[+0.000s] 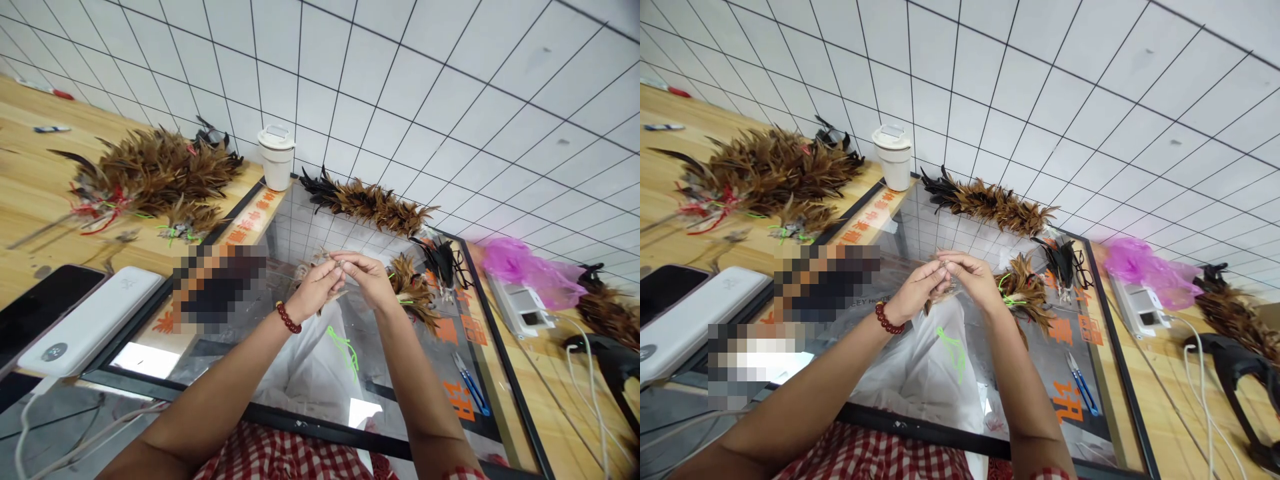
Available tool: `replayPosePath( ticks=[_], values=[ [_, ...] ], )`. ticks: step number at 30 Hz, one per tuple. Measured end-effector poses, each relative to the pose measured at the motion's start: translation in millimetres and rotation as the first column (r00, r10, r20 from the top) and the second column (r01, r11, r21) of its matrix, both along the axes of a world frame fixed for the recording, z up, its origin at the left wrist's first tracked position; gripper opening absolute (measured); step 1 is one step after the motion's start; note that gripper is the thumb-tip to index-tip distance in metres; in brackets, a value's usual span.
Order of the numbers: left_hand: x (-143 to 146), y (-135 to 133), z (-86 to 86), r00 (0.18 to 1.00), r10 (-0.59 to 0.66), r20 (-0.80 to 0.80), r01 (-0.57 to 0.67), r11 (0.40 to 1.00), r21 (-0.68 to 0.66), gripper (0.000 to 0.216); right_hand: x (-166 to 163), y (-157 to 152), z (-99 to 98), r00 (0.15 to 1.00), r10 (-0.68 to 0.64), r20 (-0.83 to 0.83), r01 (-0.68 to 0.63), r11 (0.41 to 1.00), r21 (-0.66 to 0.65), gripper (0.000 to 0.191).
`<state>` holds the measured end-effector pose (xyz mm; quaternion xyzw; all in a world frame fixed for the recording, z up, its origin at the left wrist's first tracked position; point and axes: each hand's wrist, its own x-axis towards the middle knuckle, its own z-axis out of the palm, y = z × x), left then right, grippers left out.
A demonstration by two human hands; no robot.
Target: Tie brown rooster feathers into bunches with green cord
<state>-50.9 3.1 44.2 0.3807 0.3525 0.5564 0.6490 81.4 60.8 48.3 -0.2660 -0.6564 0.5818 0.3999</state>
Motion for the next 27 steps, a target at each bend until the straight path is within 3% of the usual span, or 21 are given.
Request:
replayPosePath(
  ticks=[8, 11, 14, 17, 19, 21, 24, 27],
  values=[
    [0, 0, -5.3, 0.997, -0.056, -0.062, 0.054, 0.998, -0.034, 0.037, 0, 0, 2.0, 0.992, -0.115, 0.048, 0.115, 0.993, 0.012, 0.019],
    [-2, 2, -6.3, 0.998, -0.025, -0.063, 0.021, 0.998, -0.051, 0.032, -4, 1, -0.3, 0.99, -0.132, 0.049, 0.13, 0.99, 0.047, 0.015],
    [-10, 6, -4.1, 0.989, 0.147, -0.006, -0.147, 0.989, -0.029, 0.029, -3, 8, -8.7, 0.958, -0.275, 0.074, 0.27, 0.96, 0.081, 0.015],
    [-22, 14, -1.9, 0.882, 0.455, 0.121, -0.456, 0.89, -0.026, 0.026, 7, 21, -21.7, 0.887, -0.396, 0.238, 0.362, 0.916, 0.173, 0.02],
    [-29, 19, -1.1, 0.779, 0.603, 0.172, -0.61, 0.792, -0.01, 0.025, 12, 29, -29.8, 0.82, -0.427, 0.381, 0.339, 0.899, 0.279, 0.019],
    [-35, 22, -0.2, 0.721, 0.658, 0.218, -0.67, 0.742, -0.027, 0.025, 12, 35, -35.1, 0.748, -0.459, 0.48, 0.286, 0.875, 0.391, 0.019],
    [-37, 22, 2.9, 0.71, 0.653, 0.263, -0.657, 0.749, -0.087, 0.024, 0, 42, -37.4, 0.645, -0.484, 0.591, 0.186, 0.85, 0.493, 0.027],
    [-37, 19, 6.6, 0.714, 0.646, 0.272, -0.642, 0.758, -0.114, 0.025, -13, 49, -36.4, 0.536, -0.476, 0.697, 0.085, 0.852, 0.516, 0.035]
  ],
)
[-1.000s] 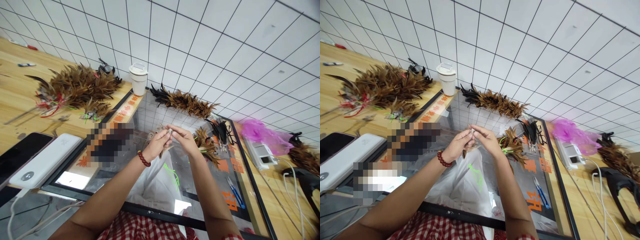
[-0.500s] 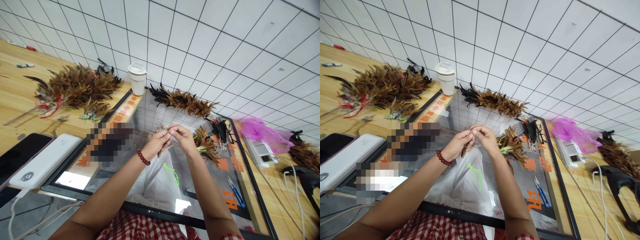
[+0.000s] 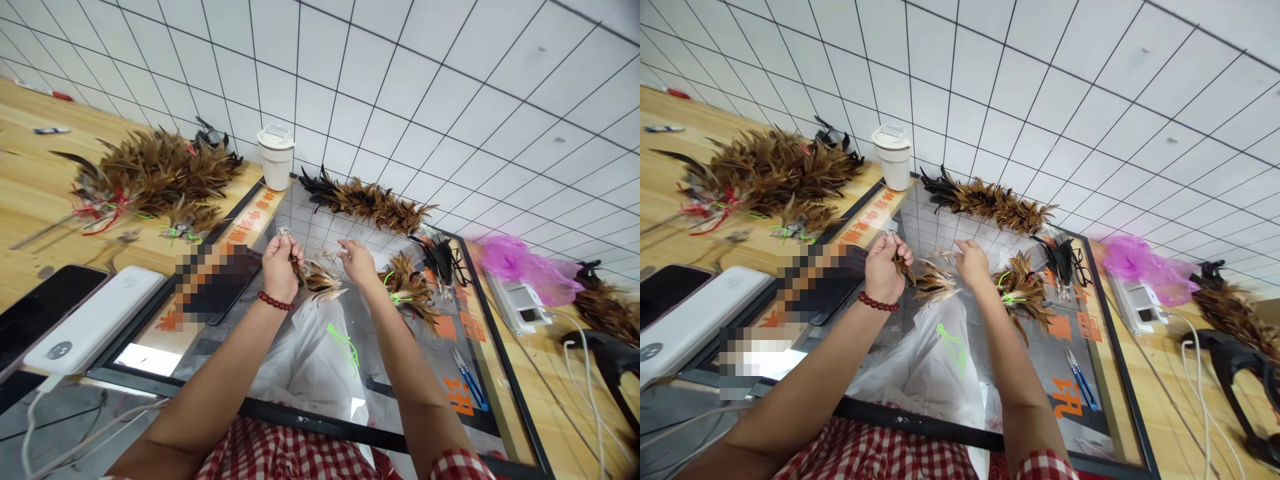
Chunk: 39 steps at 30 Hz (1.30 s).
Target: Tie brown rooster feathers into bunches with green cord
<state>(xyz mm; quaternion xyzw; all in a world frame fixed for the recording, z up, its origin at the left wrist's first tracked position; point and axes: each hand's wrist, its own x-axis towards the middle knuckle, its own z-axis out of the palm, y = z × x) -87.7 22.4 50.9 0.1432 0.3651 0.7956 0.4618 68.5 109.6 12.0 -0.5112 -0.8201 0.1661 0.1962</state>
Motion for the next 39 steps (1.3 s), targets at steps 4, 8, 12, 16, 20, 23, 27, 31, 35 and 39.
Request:
replayPosePath(
  ticks=[4, 8, 12, 16, 20, 23, 27, 31, 35, 39],
  values=[
    [1, -2, 0.7, 1.0, -0.014, 0.007, 0.014, 1.0, 0.0, 0.026, -4, 2, 1.1, 0.992, 0.019, 0.123, -0.015, 0.999, -0.028, 0.029],
    [1, -2, -2.4, 0.999, -0.034, 0.002, 0.034, 0.999, 0.002, 0.027, 0, -9, 3.5, 0.982, 0.046, 0.185, -0.043, 0.999, -0.025, 0.025],
    [4, -2, -3.5, 0.999, -0.053, 0.003, 0.053, 0.999, 0.002, 0.027, -2, -18, 4.7, 0.966, 0.03, 0.255, -0.037, 0.999, 0.023, 0.023],
    [6, -2, -5.8, 0.995, -0.079, -0.053, 0.079, 0.997, -0.006, 0.026, -8, -19, 2.5, 0.938, 0.036, 0.344, -0.062, 0.996, 0.066, 0.022],
    [7, -2, -10.9, 0.964, -0.07, -0.257, 0.07, 0.998, -0.011, 0.024, -10, -19, 9.7, 0.886, 0.032, 0.463, -0.116, 0.981, 0.155, 0.02],
    [7, -5, -11.3, 0.806, -0.024, -0.591, -0.008, 0.999, -0.05, 0.023, -4, -27, 28.5, 0.84, 0.155, 0.52, -0.289, 0.939, 0.186, 0.018],
    [9, -10, -9.3, 0.498, -0.138, -0.856, 0.001, 0.987, -0.159, 0.022, 2, -45, 62.4, 0.732, 0.279, 0.621, -0.533, 0.803, 0.267, 0.017],
    [16, -13, -12.5, 0.426, -0.276, -0.862, 0.068, 0.959, -0.273, 0.024, 1, -55, 83.5, 0.705, 0.277, 0.653, -0.614, 0.699, 0.366, 0.018],
    [21, -14, -16.4, 0.34, -0.243, -0.908, 0.088, 0.97, -0.227, 0.027, 2, -52, 83.8, 0.752, 0.271, 0.601, -0.583, 0.698, 0.416, 0.018],
    [24, -11, -20.2, 0.422, -0.299, -0.856, 0.203, 0.951, -0.232, 0.031, 7, -47, 72.0, 0.859, 0.351, 0.372, -0.495, 0.756, 0.428, 0.021]
  ],
)
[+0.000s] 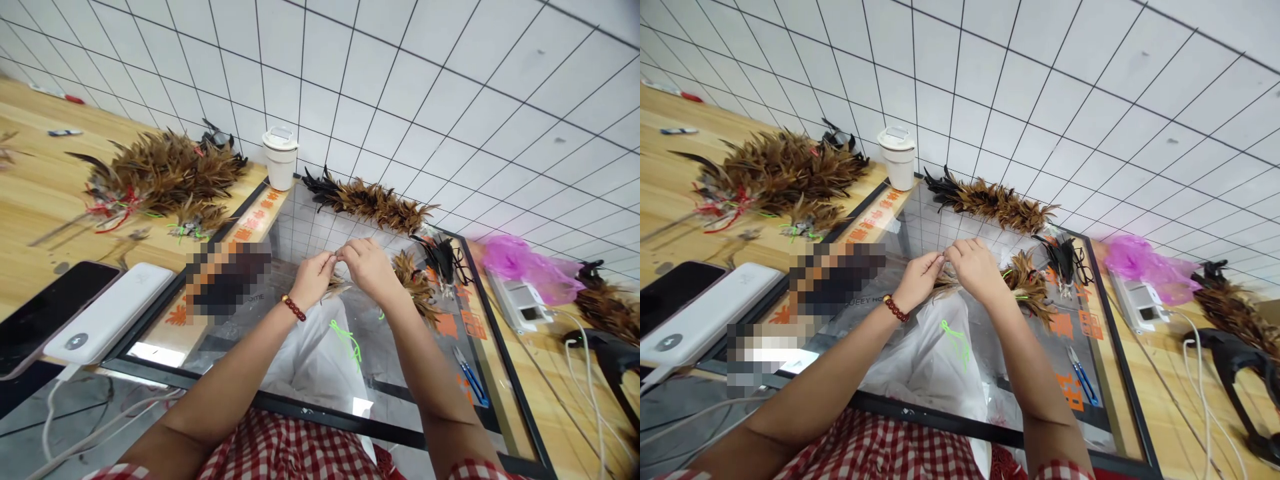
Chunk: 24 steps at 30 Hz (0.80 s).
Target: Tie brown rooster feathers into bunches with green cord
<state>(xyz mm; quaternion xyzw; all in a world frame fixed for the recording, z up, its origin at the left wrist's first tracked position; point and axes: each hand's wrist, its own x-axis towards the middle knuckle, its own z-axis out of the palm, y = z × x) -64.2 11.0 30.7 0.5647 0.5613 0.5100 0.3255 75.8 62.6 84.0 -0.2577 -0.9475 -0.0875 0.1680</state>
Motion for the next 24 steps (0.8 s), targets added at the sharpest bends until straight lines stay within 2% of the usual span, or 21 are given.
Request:
replayPosePath(
  ticks=[2, 3, 5, 7, 10, 17, 20, 24],
  values=[
    [1, 2, -1.7, 0.986, -0.045, 0.159, 0.052, 0.998, -0.037, 0.03, 3, 2, -7.5, 0.973, -0.025, -0.229, -0.006, 0.991, -0.135, 0.019],
    [2, 2, -2.0, 0.967, -0.058, 0.247, 0.073, 0.996, -0.051, 0.028, 4, 2, -11.1, 0.934, -0.063, -0.353, -0.013, 0.978, -0.208, 0.017],
    [4, 2, -1.2, 0.913, -0.067, 0.403, 0.105, 0.992, -0.071, 0.026, 5, 3, -17.3, 0.814, -0.173, -0.554, -0.034, 0.939, -0.343, 0.019],
    [6, 1, 1.2, 0.859, -0.071, 0.508, 0.135, 0.987, -0.09, 0.025, 6, 4, -21.5, 0.704, -0.271, -0.656, -0.061, 0.897, -0.437, 0.023],
    [7, -1, 5.1, 0.811, -0.079, 0.579, 0.174, 0.978, -0.111, 0.024, 5, 3, -23.5, 0.675, -0.288, -0.679, -0.103, 0.875, -0.473, 0.019],
    [9, -1, 5.2, 0.76, -0.11, 0.641, 0.203, 0.977, -0.072, 0.026, 1, -4, -19.4, 0.75, -0.192, -0.633, -0.136, 0.892, -0.431, 0.014],
    [9, -1, 6.6, 0.736, -0.097, 0.67, 0.193, 0.979, -0.071, 0.03, 3, -4, -17.8, 0.73, -0.209, -0.651, -0.108, 0.905, -0.411, 0.015],
    [10, -2, 8.9, 0.738, -0.095, 0.668, 0.193, 0.978, -0.074, 0.033, 3, -5, -18.2, 0.708, -0.18, -0.683, -0.153, 0.905, -0.397, 0.017]
  ],
)
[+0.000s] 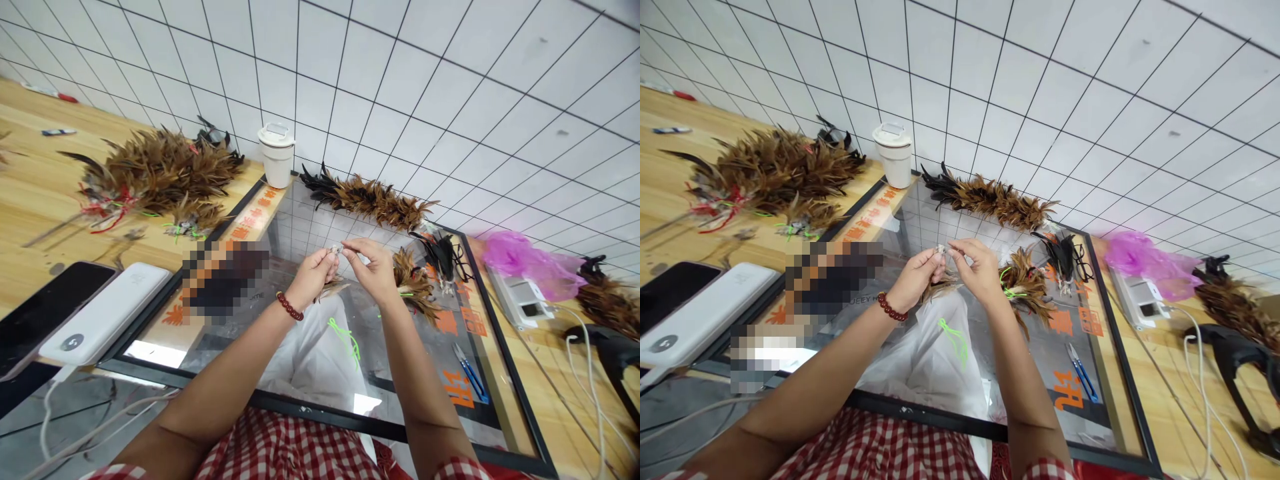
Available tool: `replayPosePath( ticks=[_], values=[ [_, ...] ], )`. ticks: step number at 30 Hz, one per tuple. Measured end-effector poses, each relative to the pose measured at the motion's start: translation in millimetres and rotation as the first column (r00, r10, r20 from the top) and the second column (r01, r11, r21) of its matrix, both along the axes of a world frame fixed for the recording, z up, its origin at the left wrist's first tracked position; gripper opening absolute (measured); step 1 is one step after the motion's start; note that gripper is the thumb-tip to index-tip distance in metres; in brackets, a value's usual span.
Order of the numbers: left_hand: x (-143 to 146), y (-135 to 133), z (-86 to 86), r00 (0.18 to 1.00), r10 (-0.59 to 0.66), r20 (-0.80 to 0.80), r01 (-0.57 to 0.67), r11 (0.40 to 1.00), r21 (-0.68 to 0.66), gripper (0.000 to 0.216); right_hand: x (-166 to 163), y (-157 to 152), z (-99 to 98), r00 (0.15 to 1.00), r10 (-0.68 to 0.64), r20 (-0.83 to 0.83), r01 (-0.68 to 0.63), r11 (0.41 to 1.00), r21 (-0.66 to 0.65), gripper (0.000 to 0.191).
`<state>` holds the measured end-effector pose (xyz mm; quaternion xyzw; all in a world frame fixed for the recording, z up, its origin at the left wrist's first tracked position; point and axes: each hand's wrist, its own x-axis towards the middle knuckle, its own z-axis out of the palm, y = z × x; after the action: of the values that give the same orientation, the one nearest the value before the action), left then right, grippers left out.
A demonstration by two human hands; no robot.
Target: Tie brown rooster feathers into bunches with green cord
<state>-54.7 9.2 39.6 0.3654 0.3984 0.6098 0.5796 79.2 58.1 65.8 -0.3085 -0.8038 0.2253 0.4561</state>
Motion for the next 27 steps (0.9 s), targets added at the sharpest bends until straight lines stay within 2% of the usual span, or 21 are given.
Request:
replayPosePath(
  ticks=[8, 10, 12, 14, 17, 19, 22, 24, 27],
  values=[
    [0, 1, -4.1, 1.0, -0.006, 0.016, 0.006, 1.0, 0.009, 0.035, -4, -5, 0.7, 1.0, -0.015, 0.018, 0.015, 1.0, -0.011, 0.013],
    [0, 1, -4.3, 1.0, -0.016, 0.019, 0.015, 1.0, 0.008, 0.035, -3, -3, -1.0, 0.999, -0.021, 0.025, 0.022, 0.999, -0.049, 0.013],
    [0, 1, -3.2, 0.999, -0.034, 0.032, 0.033, 0.999, 0.01, 0.034, -3, 0, -4.7, 1.0, -0.024, 0.007, 0.025, 0.988, -0.15, 0.015],
    [-1, 0, -1.0, 0.996, -0.058, 0.064, 0.058, 0.998, 0.0, 0.032, -1, 4, -9.1, 0.999, -0.008, -0.042, -0.006, 0.945, -0.328, 0.02],
    [-3, -1, 1.9, 0.983, -0.109, 0.146, 0.116, 0.992, -0.043, 0.029, 1, 8, -13.7, 0.984, 0.052, -0.171, -0.14, 0.818, -0.558, 0.029],
    [-4, -2, 2.5, 0.964, -0.148, 0.221, 0.164, 0.985, -0.056, 0.027, 2, 8, -14.1, 0.961, 0.116, -0.253, -0.252, 0.748, -0.614, 0.034],
    [-5, -3, 2.6, 0.92, -0.243, 0.307, 0.271, 0.961, -0.051, 0.027, 1, 5, -12.4, 0.928, 0.187, -0.322, -0.359, 0.675, -0.644, 0.039],
    [-5, -4, 3.4, 0.9, -0.299, 0.316, 0.329, 0.943, -0.044, 0.028, 0, 3, -11.4, 0.919, 0.198, -0.34, -0.382, 0.659, -0.648, 0.035],
    [-4, -6, 6.2, 0.913, -0.317, 0.258, 0.34, 0.939, -0.051, 0.03, -1, 3, -10.8, 0.927, 0.168, -0.336, -0.351, 0.71, -0.61, 0.023]
  ],
)
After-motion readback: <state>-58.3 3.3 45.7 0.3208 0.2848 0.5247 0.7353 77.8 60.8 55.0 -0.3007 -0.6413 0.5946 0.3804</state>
